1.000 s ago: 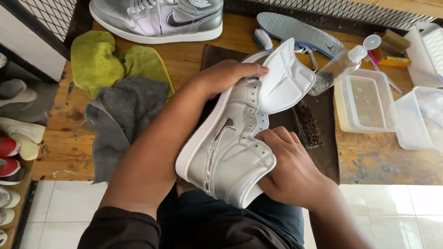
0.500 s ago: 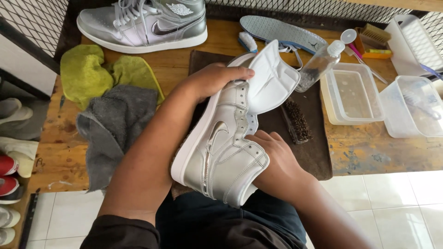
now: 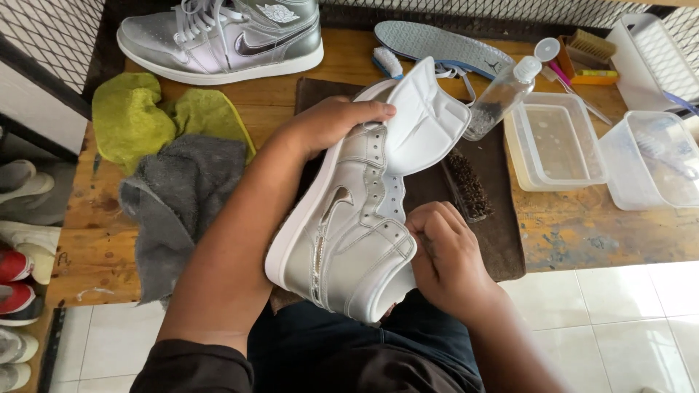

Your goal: The person is manually cleaning a white high-top sneaker at a workstation, using a brush to scrub the interior and exterior surfaces and a cloth to wipe away dirt.

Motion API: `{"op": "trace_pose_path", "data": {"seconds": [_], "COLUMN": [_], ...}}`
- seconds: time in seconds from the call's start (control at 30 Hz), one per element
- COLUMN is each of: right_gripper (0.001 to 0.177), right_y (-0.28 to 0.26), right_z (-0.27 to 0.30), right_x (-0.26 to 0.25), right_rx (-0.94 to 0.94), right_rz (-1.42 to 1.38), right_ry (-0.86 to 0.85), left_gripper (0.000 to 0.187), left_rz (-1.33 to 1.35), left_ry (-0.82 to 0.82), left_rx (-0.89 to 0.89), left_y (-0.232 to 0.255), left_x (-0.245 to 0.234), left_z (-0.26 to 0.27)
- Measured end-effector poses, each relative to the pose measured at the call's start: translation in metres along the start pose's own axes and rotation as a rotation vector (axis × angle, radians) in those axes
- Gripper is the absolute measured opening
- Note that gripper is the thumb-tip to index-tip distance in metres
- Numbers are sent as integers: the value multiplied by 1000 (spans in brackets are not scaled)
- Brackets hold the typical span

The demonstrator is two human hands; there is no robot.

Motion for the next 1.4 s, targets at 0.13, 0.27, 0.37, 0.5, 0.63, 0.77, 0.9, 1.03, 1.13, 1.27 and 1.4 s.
{"op": "trace_pose_path", "data": {"seconds": [0.13, 0.27, 0.37, 0.5, 0.63, 0.77, 0.9, 1.03, 1.13, 1.27, 1.4], "right_gripper": [15, 11, 23, 15, 34, 55, 72, 76, 77, 80, 90], "right_y": [6, 19, 49, 71, 80, 63, 73, 91, 119, 110, 100], "right_z": [15, 47, 82, 91, 55, 13, -8, -14, 0, -1, 4], "right_x": [-14, -25, -36, -62, -70, -57, -45, -39, -36, -56, -99], "right_rx": [131, 264, 404, 493, 381, 534, 848, 900, 950, 1014, 977], "right_rz": [-56, -150, -212, 40, 411, 654, 642, 632, 663, 647, 389], "right_ry": [178, 405, 602, 586, 343, 63, -244, -356, -413, -407, -77], "left_gripper": [78, 78, 77, 78, 78, 77, 72, 71, 71, 69, 71], "left_rz": [41, 64, 71, 57, 28, 54, 68, 75, 63, 56, 54], "left_ry": [8, 28, 14, 29, 31, 26, 33, 26, 22, 20, 20], "left_rx": [-13, -26, -17, -36, -51, -30, -45, -45, -52, -55, -85], "left_y": [-2, 3, 4, 9, 13, 2, 6, 1, -4, -8, 6], "left_x": [-2, -2, 0, 1, 1, 2, 5, 7, 7, 6, 8], "left_z": [-4, 7, 7, 11, 13, 1, 4, -1, -8, -12, 0]}}
Point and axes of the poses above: each hand's wrist, its own z-axis away from the middle knuckle, its own x-axis out of the palm, y = z × x, the point moved 4 cm from there along -z, towards the middle knuckle
